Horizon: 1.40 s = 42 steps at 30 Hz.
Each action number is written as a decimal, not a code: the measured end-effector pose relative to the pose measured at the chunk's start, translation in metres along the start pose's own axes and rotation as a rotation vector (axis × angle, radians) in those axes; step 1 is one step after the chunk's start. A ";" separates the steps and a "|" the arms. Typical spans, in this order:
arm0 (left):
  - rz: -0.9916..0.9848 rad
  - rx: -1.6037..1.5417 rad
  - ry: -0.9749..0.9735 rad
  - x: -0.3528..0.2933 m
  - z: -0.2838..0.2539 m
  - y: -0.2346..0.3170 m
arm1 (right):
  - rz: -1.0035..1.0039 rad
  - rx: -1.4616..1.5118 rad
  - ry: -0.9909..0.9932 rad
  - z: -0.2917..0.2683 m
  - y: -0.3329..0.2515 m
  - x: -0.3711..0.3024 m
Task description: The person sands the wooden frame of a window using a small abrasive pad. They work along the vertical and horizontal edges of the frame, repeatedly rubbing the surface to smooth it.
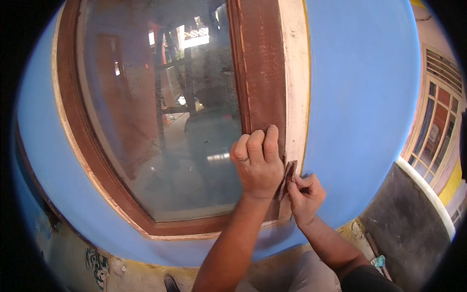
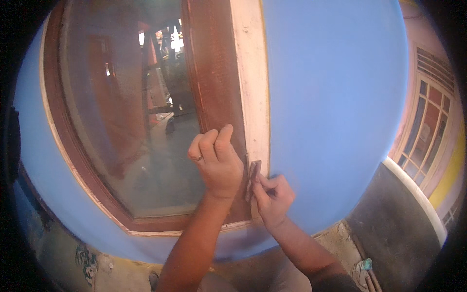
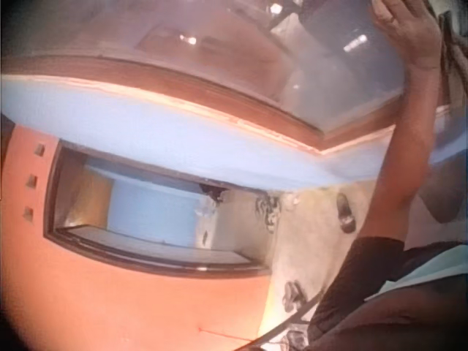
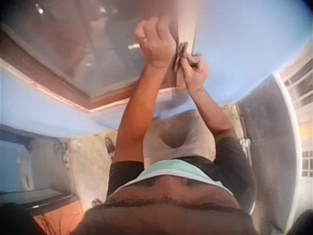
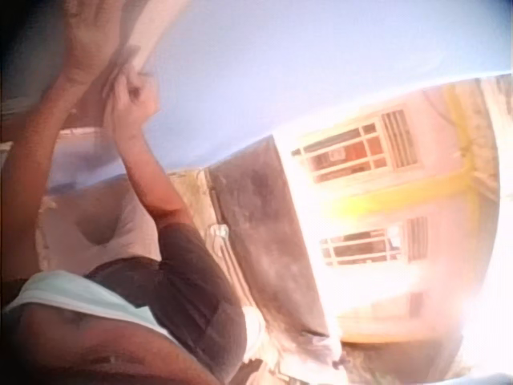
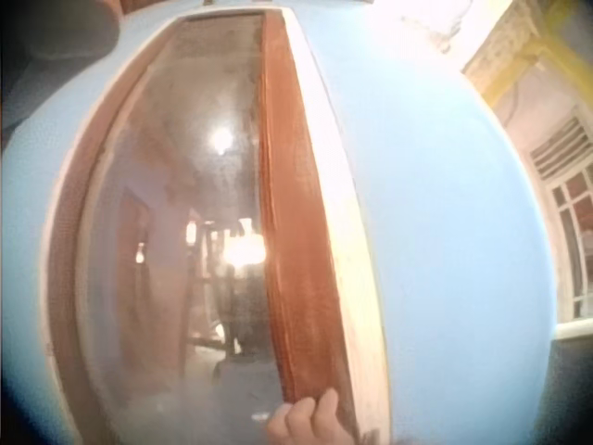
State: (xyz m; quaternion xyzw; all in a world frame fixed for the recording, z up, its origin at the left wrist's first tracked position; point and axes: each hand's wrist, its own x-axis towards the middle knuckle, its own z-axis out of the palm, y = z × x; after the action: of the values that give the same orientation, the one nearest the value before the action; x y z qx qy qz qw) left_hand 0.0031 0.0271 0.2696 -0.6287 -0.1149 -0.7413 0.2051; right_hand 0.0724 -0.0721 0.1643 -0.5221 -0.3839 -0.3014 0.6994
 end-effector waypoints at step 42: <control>-0.066 -0.710 0.138 0.137 -0.113 0.010 | -0.382 0.136 0.057 0.022 0.008 0.037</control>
State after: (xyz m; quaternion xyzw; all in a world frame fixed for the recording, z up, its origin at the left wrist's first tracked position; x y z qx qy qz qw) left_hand -0.1096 -0.0521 0.3818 -0.6053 0.1436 -0.7818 -0.0426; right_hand 0.0930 -0.0500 0.1952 -0.3827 -0.4755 -0.4167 0.6737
